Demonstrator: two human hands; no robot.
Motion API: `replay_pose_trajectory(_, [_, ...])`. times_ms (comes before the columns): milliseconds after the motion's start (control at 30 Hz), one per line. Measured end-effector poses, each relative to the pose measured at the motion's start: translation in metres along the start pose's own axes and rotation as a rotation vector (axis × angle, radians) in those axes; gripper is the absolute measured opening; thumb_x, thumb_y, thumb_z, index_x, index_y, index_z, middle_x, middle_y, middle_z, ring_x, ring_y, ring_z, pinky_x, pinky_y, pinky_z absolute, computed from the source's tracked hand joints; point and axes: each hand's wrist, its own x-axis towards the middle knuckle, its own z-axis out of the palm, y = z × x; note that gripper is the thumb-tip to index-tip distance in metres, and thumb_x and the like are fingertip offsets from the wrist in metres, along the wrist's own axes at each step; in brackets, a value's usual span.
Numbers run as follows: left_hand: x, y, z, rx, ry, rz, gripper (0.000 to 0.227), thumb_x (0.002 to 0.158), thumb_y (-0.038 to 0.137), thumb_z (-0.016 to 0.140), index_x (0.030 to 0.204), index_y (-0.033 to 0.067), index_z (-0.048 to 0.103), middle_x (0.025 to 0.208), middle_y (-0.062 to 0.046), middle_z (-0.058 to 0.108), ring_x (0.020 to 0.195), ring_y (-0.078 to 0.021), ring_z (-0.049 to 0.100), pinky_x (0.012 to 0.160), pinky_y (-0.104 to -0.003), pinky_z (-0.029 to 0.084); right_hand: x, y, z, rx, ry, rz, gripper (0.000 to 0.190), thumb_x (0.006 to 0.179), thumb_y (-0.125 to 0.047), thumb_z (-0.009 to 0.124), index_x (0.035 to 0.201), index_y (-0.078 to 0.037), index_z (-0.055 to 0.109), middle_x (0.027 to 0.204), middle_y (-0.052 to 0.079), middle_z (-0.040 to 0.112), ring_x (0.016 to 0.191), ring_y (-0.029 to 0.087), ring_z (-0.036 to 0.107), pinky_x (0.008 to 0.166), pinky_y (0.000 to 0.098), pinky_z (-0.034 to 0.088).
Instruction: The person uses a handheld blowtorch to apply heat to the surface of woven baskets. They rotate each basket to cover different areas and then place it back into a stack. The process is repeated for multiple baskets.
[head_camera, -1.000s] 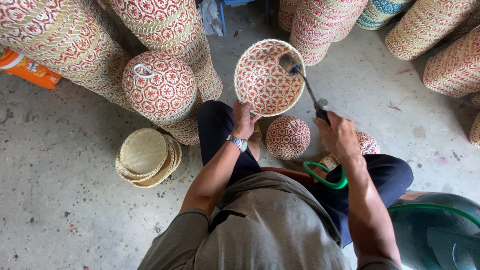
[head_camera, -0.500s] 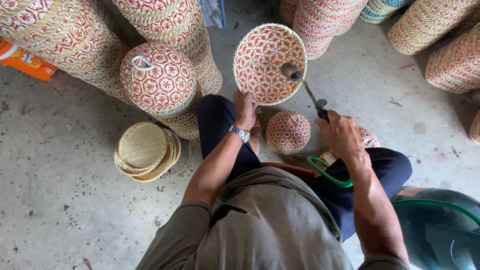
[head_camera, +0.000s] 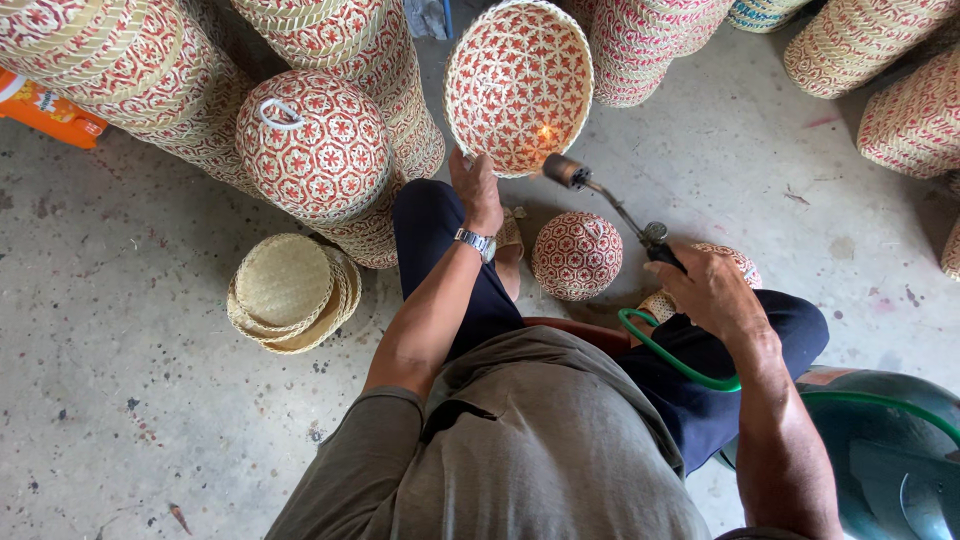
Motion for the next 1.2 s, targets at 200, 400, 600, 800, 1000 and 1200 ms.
replay_pose_trajectory(200, [0.003, 0.014, 0.004, 0.015, 0.048, -0.104, 0.054, 0.088, 0.006, 0.057, 0.14, 0.0072, 0.044, 0.118, -0.005, 0.058, 0.098, -0.0141, 0.059, 0.082, -0.031, 0.052, -0.003, -0.004, -0.011, 0.179, -0.061, 0.26, 0.025, 0.099, -0.027, 0.066, 0.096, -0.003, 0.071, 0.063, 0.013, 0.064, 0.053, 0.022, 0.061, 0.05, 0.0413, 0.05])
replay_pose_trajectory(400, [0.002, 0.021, 0.003, 0.085, 0.127, -0.258, 0.057, 0.087, 0.013, 0.061, 0.14, 0.02, 0.041, 0.116, -0.002, 0.053, 0.102, -0.0144, 0.055, 0.084, -0.038, 0.051, 0.002, 0.0, -0.019, 0.27, 0.004, 0.242, 0.027, 0.101, -0.026, 0.064, 0.096, 0.0, 0.069, 0.061, 0.01, 0.061, 0.049, 0.017, 0.058, 0.046, 0.0353, 0.048])
replay_pose_trajectory(600, [0.012, 0.028, -0.001, 0.206, 0.134, -0.272, 0.034, 0.086, 0.016, 0.063, 0.116, 0.0136, 0.047, 0.111, -0.003, 0.049, 0.097, -0.0169, 0.049, 0.081, -0.042, 0.047, 0.001, 0.012, -0.017, 0.376, -0.046, 0.248, 0.023, 0.1, -0.024, 0.061, 0.097, -0.003, 0.07, 0.063, 0.006, 0.062, 0.05, 0.013, 0.058, 0.044, 0.0332, 0.049])
replay_pose_trajectory(800, [0.029, 0.032, -0.009, 0.302, 0.082, -0.233, 0.016, 0.086, 0.015, 0.062, 0.093, 0.0141, 0.048, 0.091, 0.002, 0.047, 0.077, -0.0104, 0.043, 0.067, -0.033, 0.044, 0.0, 0.016, -0.023, 0.37, -0.066, 0.294, 0.022, 0.1, -0.023, 0.062, 0.097, -0.003, 0.071, 0.059, 0.006, 0.059, 0.048, 0.013, 0.054, 0.044, 0.0316, 0.045])
replay_pose_trajectory(1000, [0.042, 0.031, -0.02, 0.28, -0.12, -0.004, 0.016, 0.093, 0.007, 0.061, 0.086, 0.0147, 0.049, 0.079, 0.007, 0.044, 0.065, -0.0038, 0.037, 0.056, -0.023, 0.034, 0.005, 0.015, -0.033, 0.369, -0.027, 0.285, 0.023, 0.1, -0.022, 0.06, 0.091, -0.002, 0.07, 0.057, 0.006, 0.058, 0.044, 0.013, 0.052, 0.044, 0.0317, 0.044])
replay_pose_trajectory(1200, [0.056, 0.034, -0.014, 0.469, -0.186, 0.129, 0.009, 0.091, 0.007, 0.067, 0.099, 0.009, 0.066, 0.085, 0.004, 0.062, 0.061, -0.002, 0.048, 0.051, -0.019, 0.041, 0.007, 0.019, -0.036, 0.409, -0.005, 0.306, 0.03, 0.102, -0.023, 0.062, 0.087, 0.002, 0.068, 0.057, 0.005, 0.057, 0.045, 0.013, 0.051, 0.043, 0.0322, 0.042])
